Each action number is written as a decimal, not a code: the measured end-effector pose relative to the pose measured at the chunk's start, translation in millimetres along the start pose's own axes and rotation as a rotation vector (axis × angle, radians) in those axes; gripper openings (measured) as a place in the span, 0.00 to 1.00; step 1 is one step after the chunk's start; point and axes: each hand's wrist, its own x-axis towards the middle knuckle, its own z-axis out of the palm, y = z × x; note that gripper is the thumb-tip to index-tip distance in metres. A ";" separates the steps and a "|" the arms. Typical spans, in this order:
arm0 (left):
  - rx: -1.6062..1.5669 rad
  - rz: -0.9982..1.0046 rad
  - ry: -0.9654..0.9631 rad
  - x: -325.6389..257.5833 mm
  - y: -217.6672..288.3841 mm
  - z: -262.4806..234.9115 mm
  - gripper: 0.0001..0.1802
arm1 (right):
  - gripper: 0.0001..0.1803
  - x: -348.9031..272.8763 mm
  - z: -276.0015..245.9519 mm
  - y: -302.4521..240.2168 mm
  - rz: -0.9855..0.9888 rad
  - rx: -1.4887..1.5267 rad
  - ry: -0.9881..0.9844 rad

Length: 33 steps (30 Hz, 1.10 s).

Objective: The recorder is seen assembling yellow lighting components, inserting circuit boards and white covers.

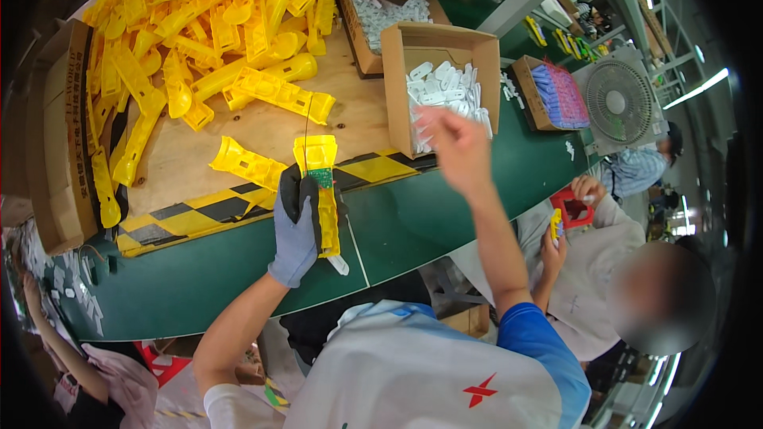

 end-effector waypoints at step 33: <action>-0.075 -0.210 -0.121 14.7 8.6 1.7 0.12 | 0.14 63.0 -59.4 19.8 -0.467 -0.213 0.658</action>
